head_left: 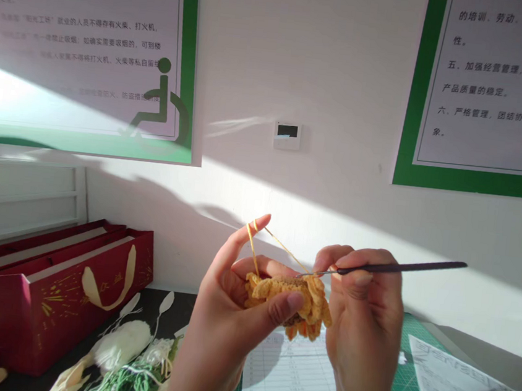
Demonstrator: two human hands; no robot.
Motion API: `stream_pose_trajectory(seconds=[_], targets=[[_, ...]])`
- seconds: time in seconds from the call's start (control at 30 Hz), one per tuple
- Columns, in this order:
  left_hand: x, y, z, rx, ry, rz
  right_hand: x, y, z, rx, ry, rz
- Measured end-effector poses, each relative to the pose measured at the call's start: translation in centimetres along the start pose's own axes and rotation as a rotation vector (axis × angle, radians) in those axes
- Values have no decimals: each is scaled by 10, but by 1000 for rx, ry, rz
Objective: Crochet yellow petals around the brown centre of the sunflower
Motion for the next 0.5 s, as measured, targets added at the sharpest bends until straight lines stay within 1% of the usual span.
stream_pose_trajectory(seconds=[0.23,0.5], targets=[[-1,-2,-2,-41,3,16,-4,-2,3,48,-81,16],[-3,-5,-2,-53,-2,8,-6,-2,4,50,-110,-19]])
Point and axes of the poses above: each hand's wrist, its own x-axis away from the middle knuckle, its own y-axis out of the palm, z = x × y, the point moved 5 cm from there along -x, towards the middle knuckle, and after that the axes turned 5 degrees about -z, right-handed, at the moved point
